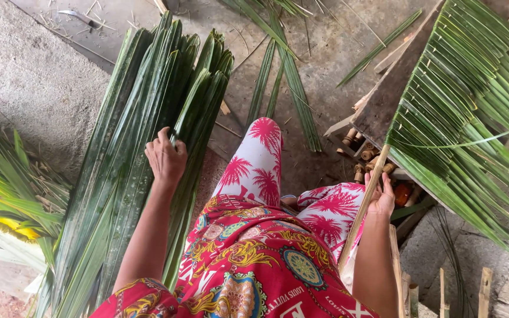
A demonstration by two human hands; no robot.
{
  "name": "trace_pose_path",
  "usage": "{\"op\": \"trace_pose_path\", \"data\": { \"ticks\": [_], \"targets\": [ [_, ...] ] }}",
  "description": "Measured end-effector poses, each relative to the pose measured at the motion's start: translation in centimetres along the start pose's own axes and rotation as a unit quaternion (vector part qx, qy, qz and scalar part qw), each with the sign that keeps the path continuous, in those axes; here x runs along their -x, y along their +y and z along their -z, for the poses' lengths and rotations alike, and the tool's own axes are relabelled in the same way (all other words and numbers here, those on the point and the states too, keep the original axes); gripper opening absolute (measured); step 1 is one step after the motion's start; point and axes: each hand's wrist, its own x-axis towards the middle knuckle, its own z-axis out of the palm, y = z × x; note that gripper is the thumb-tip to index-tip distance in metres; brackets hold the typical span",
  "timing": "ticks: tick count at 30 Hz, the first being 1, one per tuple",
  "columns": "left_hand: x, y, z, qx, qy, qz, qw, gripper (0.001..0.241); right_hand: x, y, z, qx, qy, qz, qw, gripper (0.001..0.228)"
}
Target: Weaving palm leaves onto a wooden frame to create a thatched panel
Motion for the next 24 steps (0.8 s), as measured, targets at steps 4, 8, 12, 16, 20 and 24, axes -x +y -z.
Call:
{"op": "trace_pose_path", "data": {
  "ticks": [4, 8, 12, 16, 20, 24],
  "targets": [
    [-0.4, -0.3, -0.4, 0.089, -0.011, 0.013, 0.996, 0.048, -0.3, -0.2, 0.3, -0.001, -0.005, -0.001, 1.000, 0.031],
    [-0.5, 0.5, -0.8, 0.071, -0.019, 0.001, 0.997, 0.044, 0.2, -0.1, -0.2, 0.006, -0.012, -0.005, 1.000, 0.032],
    [-1.2, -0.2, -1.2, 0.044, 0.043, -0.015, 0.998, 0.050, -0.2, -0.1, 0.0, 0.001, -0.013, -0.010, 1.000, 0.033],
    [-3.5, -1.2, 1.2, 0.026, 0.168, -0.060, 0.984, 0.043, 0.1, -0.1, -0.3, -0.001, -0.016, -0.010, 1.000, 0.034],
    [-6.8, -8.9, -2.4, -0.092, 0.262, -0.022, 0.960, 0.023, -0.3, 0.0, -0.1, 0.000, -0.018, -0.009, 1.000, 0.033],
    [-7.8, -11.8, -2.3, -0.114, 0.153, 0.069, 0.979, 0.026, -0.3, 0.0, 0.0, -0.010, -0.021, -0.009, 1.000, 0.034]
  ]
}}
